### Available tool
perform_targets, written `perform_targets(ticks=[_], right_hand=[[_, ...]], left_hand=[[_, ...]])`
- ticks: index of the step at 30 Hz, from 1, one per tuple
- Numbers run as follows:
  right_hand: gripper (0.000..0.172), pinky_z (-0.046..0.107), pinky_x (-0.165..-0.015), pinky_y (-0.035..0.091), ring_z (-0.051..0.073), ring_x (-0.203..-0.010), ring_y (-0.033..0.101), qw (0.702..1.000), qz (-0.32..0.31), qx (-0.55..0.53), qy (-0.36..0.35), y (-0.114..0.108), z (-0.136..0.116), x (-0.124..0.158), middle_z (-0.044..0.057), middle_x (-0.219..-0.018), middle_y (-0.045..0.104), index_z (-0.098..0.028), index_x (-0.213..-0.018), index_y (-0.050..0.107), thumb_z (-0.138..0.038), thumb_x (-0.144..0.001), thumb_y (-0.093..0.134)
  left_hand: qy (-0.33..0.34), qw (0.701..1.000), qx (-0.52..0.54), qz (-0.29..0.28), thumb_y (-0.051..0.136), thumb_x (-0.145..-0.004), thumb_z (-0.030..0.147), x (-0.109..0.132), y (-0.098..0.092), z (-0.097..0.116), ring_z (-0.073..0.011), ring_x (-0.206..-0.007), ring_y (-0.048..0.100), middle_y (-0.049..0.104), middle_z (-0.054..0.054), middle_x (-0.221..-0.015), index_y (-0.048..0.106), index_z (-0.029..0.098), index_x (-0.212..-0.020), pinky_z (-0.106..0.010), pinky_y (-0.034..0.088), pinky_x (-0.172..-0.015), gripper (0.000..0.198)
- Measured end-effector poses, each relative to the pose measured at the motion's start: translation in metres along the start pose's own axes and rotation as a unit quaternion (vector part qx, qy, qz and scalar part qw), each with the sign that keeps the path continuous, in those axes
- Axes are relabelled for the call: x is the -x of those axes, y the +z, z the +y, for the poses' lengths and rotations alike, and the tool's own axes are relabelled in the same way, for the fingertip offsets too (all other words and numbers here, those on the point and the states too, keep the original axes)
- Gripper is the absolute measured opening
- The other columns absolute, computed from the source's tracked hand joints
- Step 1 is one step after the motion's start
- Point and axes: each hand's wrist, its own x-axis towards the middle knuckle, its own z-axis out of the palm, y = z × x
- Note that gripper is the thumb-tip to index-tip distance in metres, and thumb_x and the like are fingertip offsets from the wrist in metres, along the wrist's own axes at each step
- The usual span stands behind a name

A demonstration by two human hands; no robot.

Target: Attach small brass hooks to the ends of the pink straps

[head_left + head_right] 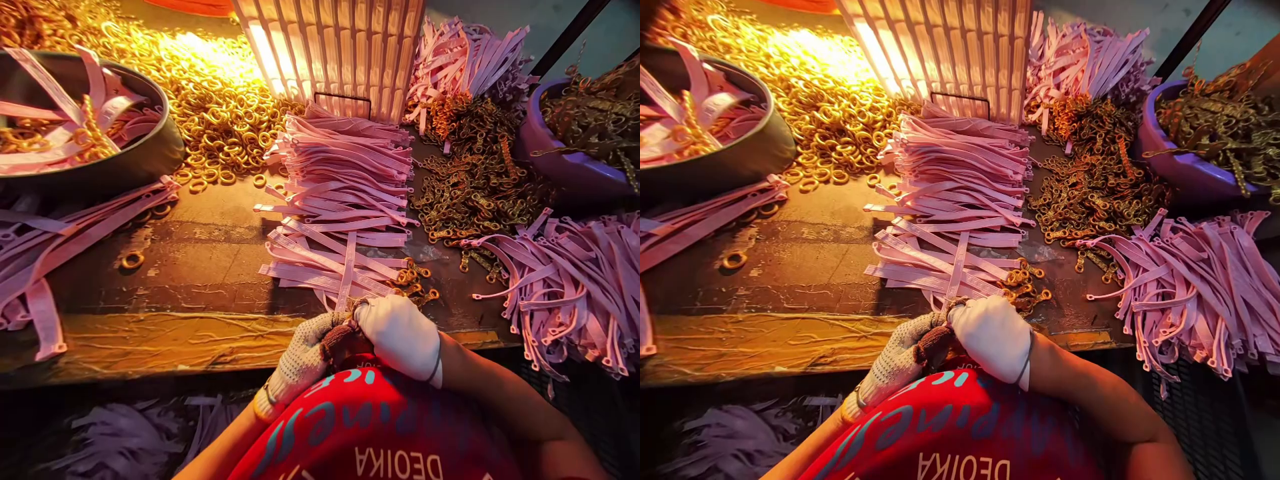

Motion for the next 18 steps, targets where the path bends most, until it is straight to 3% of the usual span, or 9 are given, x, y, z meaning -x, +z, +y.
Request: perform_targets(ticks=[3, 9, 13, 18], right_hand=[[0.017, 0.031, -0.052, 0.031, 0.020, -0.062, 0.058, 0.999, 0.027, 0.036, -0.007, 0.005, 0.000, 0.001, 0.006, -0.074, 0.065, -0.018, -0.087, 0.057, -0.004, -0.092, 0.048], [0.019, 0.031, -0.053, 0.030, 0.019, -0.063, 0.057, 0.990, 0.116, 0.073, 0.023, 0.015, 0.001, 0.005, 0.006, -0.072, 0.063, -0.019, -0.081, 0.054, -0.004, -0.090, 0.049], [0.013, 0.032, -0.051, 0.028, 0.020, -0.061, 0.058, 0.997, 0.039, 0.017, 0.058, 0.015, 0.008, 0.008, 0.007, -0.072, 0.065, -0.018, -0.083, 0.056, -0.006, -0.083, 0.053], [0.013, 0.033, -0.054, 0.031, 0.022, -0.065, 0.062, 0.999, 0.000, -0.040, -0.001, 0.024, 0.019, 0.014, 0.009, -0.074, 0.068, -0.016, -0.091, 0.059, -0.012, -0.080, 0.053]], left_hand=[[-0.008, 1.000, -0.021, 0.014, 0.076, -0.075, 0.057, 0.001, 0.005, 0.010, -0.0107, -0.051, 0.047, 0.058, 0.001, -0.058, 0.065, 0.016, -0.074, -0.023, 0.045, -0.052, 0.042], [0.044, 0.994, -0.096, -0.031, 0.068, -0.085, 0.048, -0.005, 0.005, 0.018, -0.0166, -0.070, 0.058, 0.067, -0.003, -0.074, 0.065, 0.014, -0.077, -0.026, 0.050, -0.066, 0.034], [0.071, 0.982, -0.172, -0.033, 0.062, -0.091, 0.043, -0.009, 0.002, 0.014, -0.0180, -0.079, 0.061, 0.071, -0.004, -0.082, 0.068, 0.015, -0.080, -0.026, 0.051, -0.074, 0.031], [0.082, 0.968, -0.231, -0.045, 0.061, -0.090, 0.042, -0.014, 0.002, 0.016, -0.0194, -0.078, 0.062, 0.073, -0.004, -0.085, 0.073, 0.016, -0.090, -0.025, 0.050, -0.068, 0.030]])
